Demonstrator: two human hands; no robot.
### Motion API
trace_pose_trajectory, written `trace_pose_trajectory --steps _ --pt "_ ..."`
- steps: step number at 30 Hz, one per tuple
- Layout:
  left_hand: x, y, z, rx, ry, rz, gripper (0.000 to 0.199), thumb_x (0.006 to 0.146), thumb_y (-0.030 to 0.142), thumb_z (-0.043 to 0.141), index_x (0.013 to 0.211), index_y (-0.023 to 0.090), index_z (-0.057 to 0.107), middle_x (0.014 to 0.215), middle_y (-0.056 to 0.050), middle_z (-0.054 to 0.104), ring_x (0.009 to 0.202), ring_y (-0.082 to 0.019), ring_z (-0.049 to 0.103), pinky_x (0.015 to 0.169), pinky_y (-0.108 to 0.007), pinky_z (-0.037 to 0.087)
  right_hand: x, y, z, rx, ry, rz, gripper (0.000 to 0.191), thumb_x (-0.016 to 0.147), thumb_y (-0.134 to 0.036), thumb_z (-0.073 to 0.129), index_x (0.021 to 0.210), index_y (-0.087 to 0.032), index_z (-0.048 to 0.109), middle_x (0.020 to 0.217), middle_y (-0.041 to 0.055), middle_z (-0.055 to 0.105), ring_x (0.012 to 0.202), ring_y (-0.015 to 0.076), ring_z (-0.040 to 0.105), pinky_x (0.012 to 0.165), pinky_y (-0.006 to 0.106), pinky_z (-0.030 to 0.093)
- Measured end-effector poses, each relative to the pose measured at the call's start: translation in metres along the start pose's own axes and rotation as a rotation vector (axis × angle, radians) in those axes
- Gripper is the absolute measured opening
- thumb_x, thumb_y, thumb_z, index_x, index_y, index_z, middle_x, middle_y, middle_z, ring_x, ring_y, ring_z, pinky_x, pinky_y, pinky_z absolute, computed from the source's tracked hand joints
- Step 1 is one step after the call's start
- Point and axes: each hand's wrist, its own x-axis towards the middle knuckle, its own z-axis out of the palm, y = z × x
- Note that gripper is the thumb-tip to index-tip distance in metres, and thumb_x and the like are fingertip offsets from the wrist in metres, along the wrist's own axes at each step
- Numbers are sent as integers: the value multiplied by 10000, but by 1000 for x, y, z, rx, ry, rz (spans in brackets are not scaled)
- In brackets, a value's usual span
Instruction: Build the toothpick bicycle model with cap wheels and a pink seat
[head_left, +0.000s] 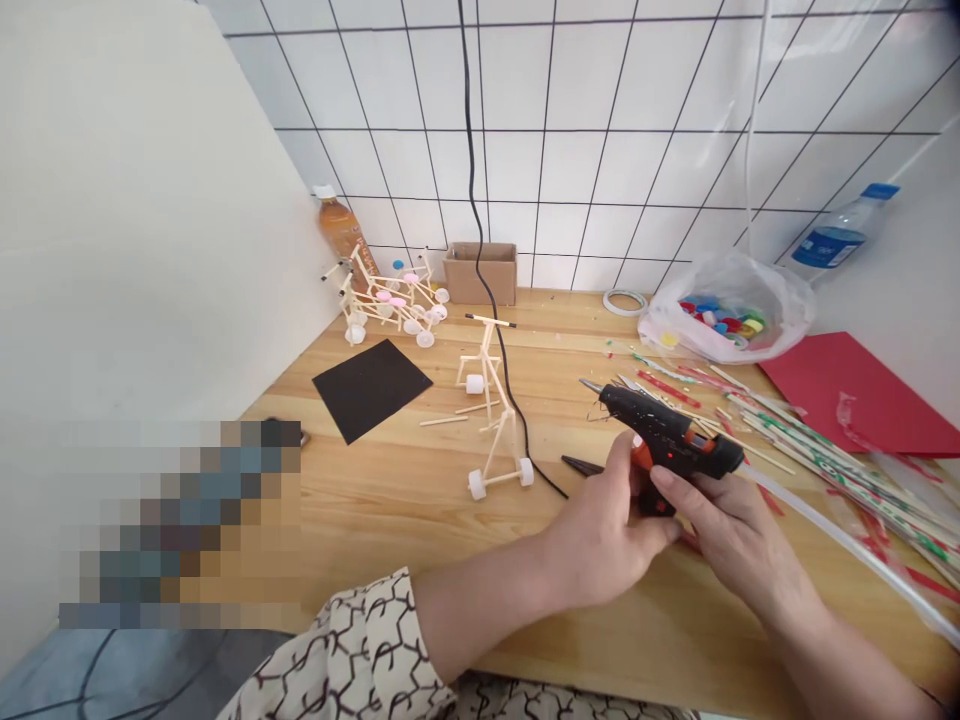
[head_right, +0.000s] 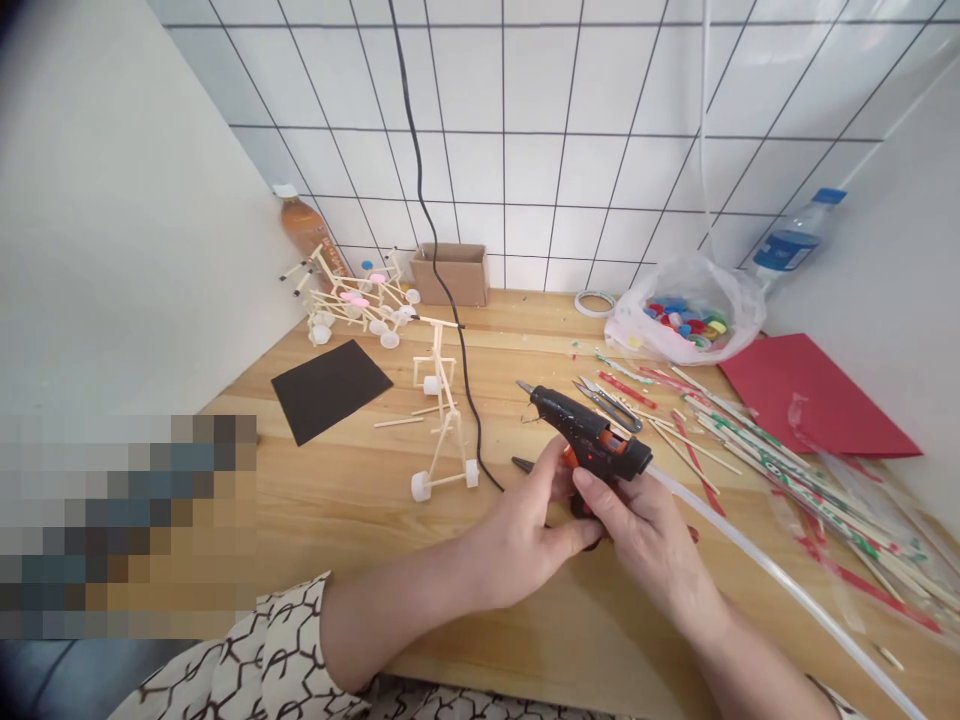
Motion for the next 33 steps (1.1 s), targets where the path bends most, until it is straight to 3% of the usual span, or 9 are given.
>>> trace_pose_trajectory --steps 3,6,9,12,17,21,25,28,33 --pt "-20 11 -22 453 138 25 493 773 216 590 1249 213 460 1005 -98 651 946 -245 594 861 -373 429 1 2 0 53 31 41 293 794 -425 592 878 -165 698 716 58 702 675 192 658 554 243 556" --pt "-40 25 -63 758 333 90 258 788 221 569 1043 200 602 878 -64 654 830 -192 592 815 -332 441 3 6 -2 63 25 54 319 786 -455 591 839 -159 696 721 64 703 600 168 644 484 231 544" --pt "-50 32 -104 871 411 -16 196 716 205 634 911 190 625 899 -46 647 817 -177 575 796 -318 444 10 8 -9 -32 68 31 346 761 -504 595 774 -176 703 687 50 700 581 165 639 483 235 542" --pt "-48 32 -128 833 432 -148 148 729 247 607 861 185 631 824 -28 634 758 -164 559 733 -304 445 17 4 -17 -149 129 5 365 734 -542 601 748 -194 707 688 43 705 632 180 655 538 247 555" --pt "-30 28 -133 730 312 -330 256 697 349 638 847 142 660 744 -23 597 643 -132 497 612 -256 393 21 -2 -13 -186 59 13 363 769 -529 568 804 -193 701 716 40 700 642 183 645 524 253 543" --pt "-18 25 -134 656 325 -373 315 645 384 681 837 134 677 753 -33 607 628 -127 490 592 -247 379 19 4 0 -169 -16 58 377 786 -524 549 818 -176 692 701 47 677 604 171 609 473 242 516" --pt "-13 20 -134 555 377 -383 253 637 346 684 776 134 686 694 -31 615 619 -133 510 585 -243 385 18 7 7 -101 -92 64 360 795 -495 555 860 -160 671 716 54 653 573 150 566 437 230 495" --pt "-13 16 -132 598 351 -362 226 635 348 681 728 142 693 591 6 560 538 -108 454 532 -231 343 23 6 7 -139 -97 79 364 805 -500 536 791 -156 655 686 48 629 525 134 540 408 229 471" --pt "-12 10 -127 580 331 -320 200 698 339 616 665 147 660 518 35 481 472 -82 387 471 -215 281 54 13 1 -162 -95 198 375 805 -522 520 783 -159 610 690 36 609 606 146 570 480 236 462"
